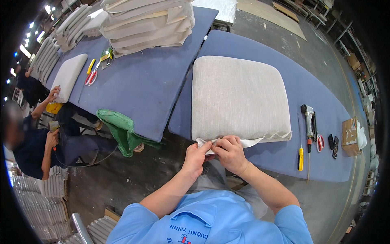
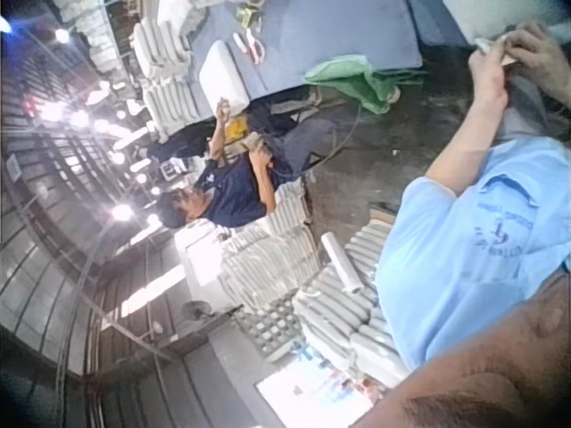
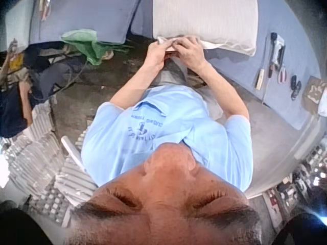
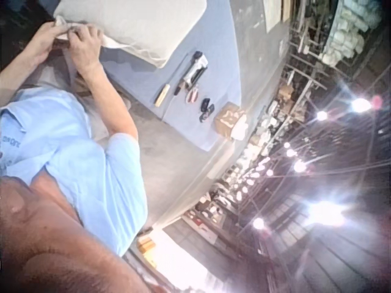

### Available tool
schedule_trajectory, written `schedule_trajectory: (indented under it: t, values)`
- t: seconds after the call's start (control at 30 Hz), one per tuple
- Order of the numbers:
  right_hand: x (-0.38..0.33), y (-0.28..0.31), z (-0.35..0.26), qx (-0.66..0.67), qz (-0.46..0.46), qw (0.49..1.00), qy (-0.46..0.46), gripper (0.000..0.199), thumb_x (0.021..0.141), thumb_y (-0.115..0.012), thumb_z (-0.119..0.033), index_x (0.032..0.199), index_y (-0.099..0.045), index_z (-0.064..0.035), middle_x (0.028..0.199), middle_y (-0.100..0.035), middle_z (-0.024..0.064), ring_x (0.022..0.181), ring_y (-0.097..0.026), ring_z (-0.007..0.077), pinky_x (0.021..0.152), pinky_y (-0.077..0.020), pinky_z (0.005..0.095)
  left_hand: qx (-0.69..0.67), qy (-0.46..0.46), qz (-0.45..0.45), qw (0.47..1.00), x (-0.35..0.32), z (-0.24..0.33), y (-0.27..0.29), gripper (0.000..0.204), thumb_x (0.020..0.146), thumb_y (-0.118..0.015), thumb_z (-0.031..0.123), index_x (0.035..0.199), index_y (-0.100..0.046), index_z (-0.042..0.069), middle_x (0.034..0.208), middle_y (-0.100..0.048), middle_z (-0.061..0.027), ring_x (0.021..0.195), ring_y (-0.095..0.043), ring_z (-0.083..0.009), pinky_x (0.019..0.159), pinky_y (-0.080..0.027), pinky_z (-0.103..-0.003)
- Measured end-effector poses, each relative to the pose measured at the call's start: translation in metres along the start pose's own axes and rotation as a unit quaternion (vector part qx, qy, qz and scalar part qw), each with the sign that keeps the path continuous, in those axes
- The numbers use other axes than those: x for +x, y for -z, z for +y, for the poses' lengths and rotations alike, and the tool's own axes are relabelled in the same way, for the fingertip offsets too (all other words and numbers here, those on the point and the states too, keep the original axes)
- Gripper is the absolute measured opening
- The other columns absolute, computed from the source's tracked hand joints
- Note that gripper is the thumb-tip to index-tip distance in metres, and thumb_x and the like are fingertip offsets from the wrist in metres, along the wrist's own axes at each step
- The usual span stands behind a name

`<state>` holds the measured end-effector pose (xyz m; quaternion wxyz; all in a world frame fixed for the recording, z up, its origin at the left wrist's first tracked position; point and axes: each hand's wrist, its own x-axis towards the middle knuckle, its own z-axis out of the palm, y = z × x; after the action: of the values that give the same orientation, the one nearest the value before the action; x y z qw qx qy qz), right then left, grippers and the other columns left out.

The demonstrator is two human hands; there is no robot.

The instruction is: The person sews a white fabric cover onto a cushion using a needle and thread, then uses a staple gun to secure the edges. They repeatedly stitch and staple along the perimeter, adjusting the fabric as needed.

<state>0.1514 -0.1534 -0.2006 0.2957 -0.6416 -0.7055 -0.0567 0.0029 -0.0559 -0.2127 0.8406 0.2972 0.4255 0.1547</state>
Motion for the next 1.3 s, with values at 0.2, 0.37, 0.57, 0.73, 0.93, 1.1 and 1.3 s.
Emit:
schedule_trajectory:
  t: [0.2, 0.37, 0.57, 0.73, 0.93, 1.1, 1.3]
  values:
    - [0.021, 0.031, 0.002, 0.150, -0.098, 0.980, -0.090, 0.013, 0.086, -0.079, -0.013, 0.098, -0.075, -0.0114, 0.101, -0.068, 0.0036, 0.098, -0.066, 0.0255, 0.091, -0.0486, 0.0424, -0.007, -0.079, -0.026, 0.997, 0.005, -0.022, 0.008, 0.018, 0.107, -0.065, 0.014, 0.119, -0.072, 0.003, 0.118, -0.074, -0.0067, 0.102, -0.072, -0.0163, 0.093, -0.063, -0.039]
    - [0.037, 0.021, -0.009, 0.020, -0.099, 0.988, -0.117, 0.010, 0.087, -0.078, -0.014, 0.094, -0.073, -0.0080, 0.090, -0.066, 0.0097, 0.082, -0.068, 0.0320, 0.075, -0.0521, 0.0436, -0.022, -0.089, -0.035, 0.995, 0.006, -0.027, 0.010, 0.018, 0.107, -0.064, 0.012, 0.120, -0.073, 0.003, 0.116, -0.075, -0.0050, 0.103, -0.072, -0.0156, 0.092, -0.061, -0.037]
    - [0.034, -0.001, -0.022, -0.030, -0.064, 0.980, -0.185, 0.010, 0.088, -0.077, -0.013, 0.089, -0.070, -0.0061, 0.088, -0.063, 0.0116, 0.077, -0.065, 0.0352, 0.070, -0.0526, 0.0460, 0.002, -0.098, -0.051, 0.994, 0.010, -0.031, 0.017, 0.015, 0.106, -0.066, 0.012, 0.114, -0.076, 0.005, 0.109, -0.077, -0.0024, 0.099, -0.071, -0.0124, 0.088, -0.059, -0.033]
    - [0.034, -0.010, -0.035, 0.034, -0.035, 0.959, -0.280, 0.010, 0.091, -0.074, -0.011, 0.091, -0.067, -0.0041, 0.090, -0.063, 0.0149, 0.080, -0.065, 0.0387, 0.072, -0.0527, 0.0479, 0.066, -0.118, -0.060, 0.989, 0.026, -0.037, 0.031, 0.014, 0.105, -0.068, 0.013, 0.110, -0.077, 0.004, 0.105, -0.076, 0.0000, 0.094, -0.069, -0.0094, 0.085, -0.056, -0.029]
    - [0.035, -0.017, -0.057, 0.093, -0.043, 0.956, -0.276, 0.010, 0.093, -0.072, -0.009, 0.094, -0.063, -0.0039, 0.092, -0.063, 0.0172, 0.087, -0.066, 0.0406, 0.074, -0.0529, 0.0492, 0.100, -0.132, -0.090, 0.982, 0.038, -0.041, 0.049, 0.014, 0.105, -0.068, 0.012, 0.108, -0.077, 0.002, 0.102, -0.076, -0.0018, 0.093, -0.069, -0.0092, 0.084, -0.055, -0.027]
    - [0.020, -0.006, -0.089, 0.240, -0.042, 0.948, -0.205, 0.008, 0.094, -0.071, -0.007, 0.099, -0.066, -0.0040, 0.098, -0.066, 0.0184, 0.092, -0.067, 0.0397, 0.078, -0.0550, 0.0457, 0.068, -0.033, -0.139, 0.987, 0.020, -0.018, 0.047, 0.022, 0.101, -0.075, 0.018, 0.115, -0.077, 0.002, 0.105, -0.077, -0.0028, 0.096, -0.071, -0.0110, 0.085, -0.056, -0.027]
    - [0.031, 0.038, -0.032, 0.143, -0.039, 0.954, -0.259, 0.010, 0.097, -0.067, -0.004, 0.107, -0.070, -0.0012, 0.095, -0.072, 0.0182, 0.082, -0.073, 0.0353, 0.072, -0.0568, 0.0427, 0.034, -0.049, -0.029, 0.998, -0.001, -0.004, 0.011, 0.027, 0.102, -0.075, 0.027, 0.108, -0.075, 0.001, 0.100, -0.078, -0.0071, 0.082, -0.074, -0.0155, 0.075, -0.057, -0.027]
